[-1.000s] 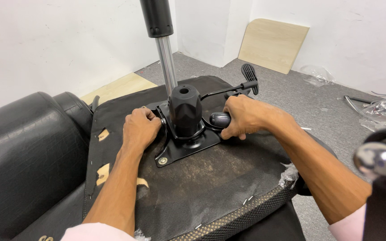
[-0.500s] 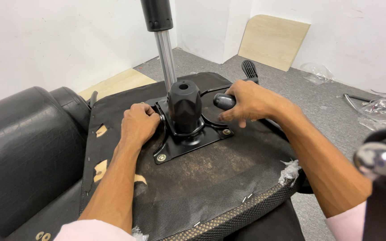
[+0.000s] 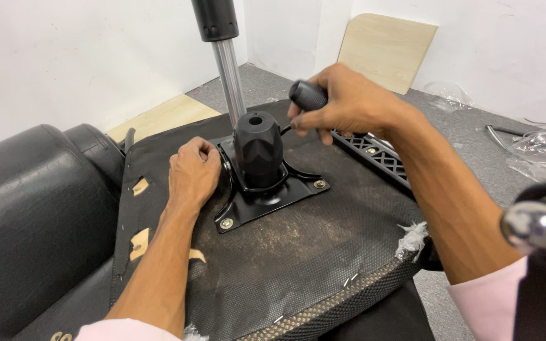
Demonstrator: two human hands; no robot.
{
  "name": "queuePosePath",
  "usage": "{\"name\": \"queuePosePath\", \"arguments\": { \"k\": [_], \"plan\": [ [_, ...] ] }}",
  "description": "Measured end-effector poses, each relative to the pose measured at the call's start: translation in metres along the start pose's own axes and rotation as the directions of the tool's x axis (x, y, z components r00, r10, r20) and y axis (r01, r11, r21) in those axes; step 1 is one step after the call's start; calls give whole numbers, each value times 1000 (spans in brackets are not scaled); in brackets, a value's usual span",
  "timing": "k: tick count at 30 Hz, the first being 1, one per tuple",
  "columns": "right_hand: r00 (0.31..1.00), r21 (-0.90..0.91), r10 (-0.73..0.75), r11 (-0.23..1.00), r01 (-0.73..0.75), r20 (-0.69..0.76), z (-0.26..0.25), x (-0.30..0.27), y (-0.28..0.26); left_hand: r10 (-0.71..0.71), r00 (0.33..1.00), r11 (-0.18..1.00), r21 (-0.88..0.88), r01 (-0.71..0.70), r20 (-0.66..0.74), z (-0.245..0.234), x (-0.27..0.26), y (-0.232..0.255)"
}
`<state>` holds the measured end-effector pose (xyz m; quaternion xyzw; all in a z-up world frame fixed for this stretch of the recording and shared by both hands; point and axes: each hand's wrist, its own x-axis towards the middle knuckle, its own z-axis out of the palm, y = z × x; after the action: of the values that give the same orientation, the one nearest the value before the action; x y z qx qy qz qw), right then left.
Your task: The person attaches a black metal base to the underside of an office chair seat using a screwdriver and screws. They tighten each screw sequentially and then flip the chair upright to complete the assembly.
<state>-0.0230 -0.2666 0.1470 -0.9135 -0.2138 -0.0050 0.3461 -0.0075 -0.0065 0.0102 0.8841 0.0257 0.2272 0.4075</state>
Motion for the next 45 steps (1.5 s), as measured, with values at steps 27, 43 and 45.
{"name": "queuePosePath", "arguments": {
  "k": [27, 43, 45],
  "plan": [
    [880, 784, -423, 461, 416, -218, -10, 72, 22, 268, 945, 695, -717, -56, 187, -2, -25, 72],
    [881, 804, -338, 389, 450, -330, -12, 77, 32, 280, 956, 794, -580, -181, 85, -5, -27, 84],
    [886, 814, -302, 369, 448, -351, -12, 78, 38, 232, 968, 809, -571, -137, 98, -3, -27, 87]
  ]
}}
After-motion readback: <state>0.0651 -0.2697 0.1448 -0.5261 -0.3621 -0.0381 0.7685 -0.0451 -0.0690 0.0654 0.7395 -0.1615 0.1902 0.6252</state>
